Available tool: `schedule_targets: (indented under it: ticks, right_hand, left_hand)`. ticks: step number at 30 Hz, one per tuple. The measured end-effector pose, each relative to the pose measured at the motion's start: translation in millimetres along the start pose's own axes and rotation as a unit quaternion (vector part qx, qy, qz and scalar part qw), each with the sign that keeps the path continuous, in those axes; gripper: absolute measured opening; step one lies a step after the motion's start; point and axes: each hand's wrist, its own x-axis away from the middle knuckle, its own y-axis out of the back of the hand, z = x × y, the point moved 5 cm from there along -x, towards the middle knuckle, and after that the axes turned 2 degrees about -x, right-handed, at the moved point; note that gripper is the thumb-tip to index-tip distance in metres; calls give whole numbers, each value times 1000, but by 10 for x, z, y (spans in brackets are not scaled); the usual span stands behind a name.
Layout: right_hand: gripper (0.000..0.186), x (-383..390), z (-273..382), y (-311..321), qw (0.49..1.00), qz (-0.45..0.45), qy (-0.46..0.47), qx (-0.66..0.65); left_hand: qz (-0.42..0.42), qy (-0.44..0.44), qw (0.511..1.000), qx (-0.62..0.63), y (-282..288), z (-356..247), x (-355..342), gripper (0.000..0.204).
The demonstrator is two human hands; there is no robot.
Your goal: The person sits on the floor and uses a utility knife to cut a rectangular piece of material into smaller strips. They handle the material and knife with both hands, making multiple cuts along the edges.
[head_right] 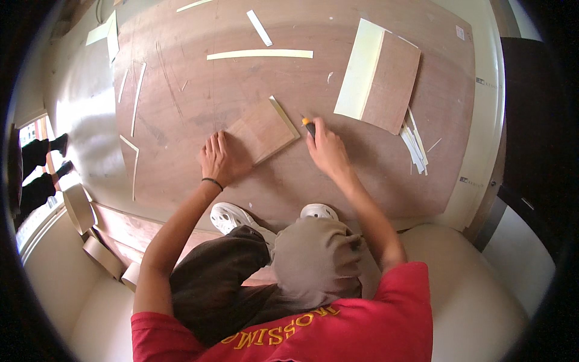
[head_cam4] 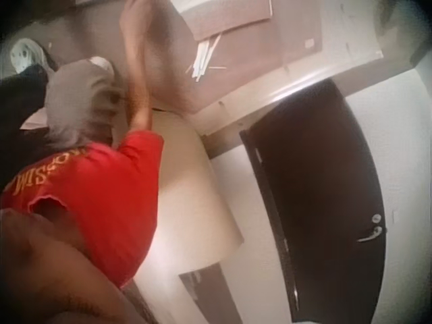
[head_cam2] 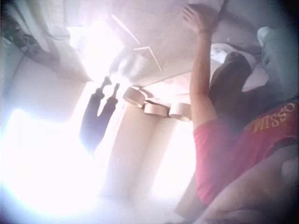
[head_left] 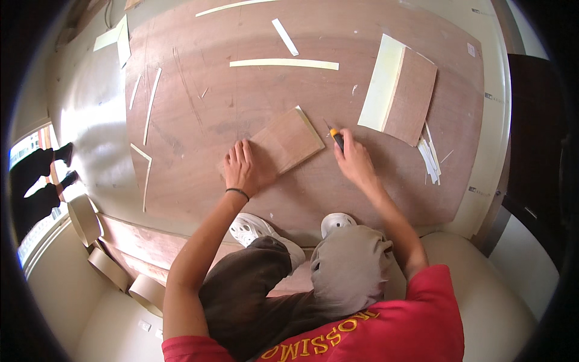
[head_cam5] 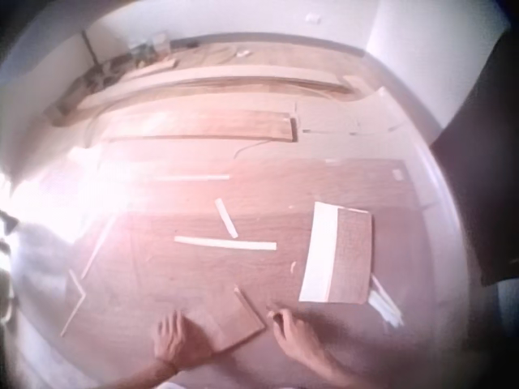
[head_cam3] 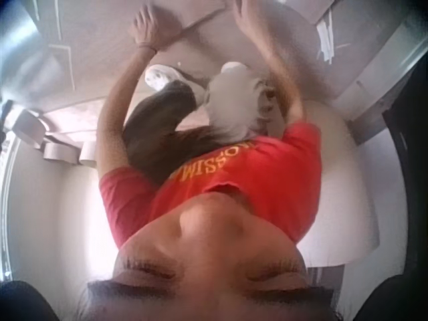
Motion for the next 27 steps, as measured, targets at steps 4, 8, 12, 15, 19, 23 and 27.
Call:
schedule_targets:
  ticks: [4,8,12,15,19,23,27]
  right_hand:
    - [28,165,65,-190,999,18,-31,28]
    - [26,123,100,-231,999,-7,26,28]
    - [30,-69,202,-334,999,-9,15,34]
    - [33,-240,384,-385,999,16,3,44]
    - [35,-347,352,-424,998,35,0,59]
    - [35,-362,316,-389,997,66,-2,45]
    - [34,-386,397,-390,992,107,-37,51]
  left_hand:
    - [-37,-29,999,-26,-61,32,151,129]
    - [-82,-63,995,-9,228,-283,-29,112]
    - [-148,-2,972,180,242,-630,-506,53]
    - [-165,131,966,153,-8,-701,-688,31]
    - [-219,178,957,69,-126,-854,-717,27]
    - [-214,177,958,69,-136,-866,-739,25]
    - [-195,186,958,97,-139,-866,-734,25]
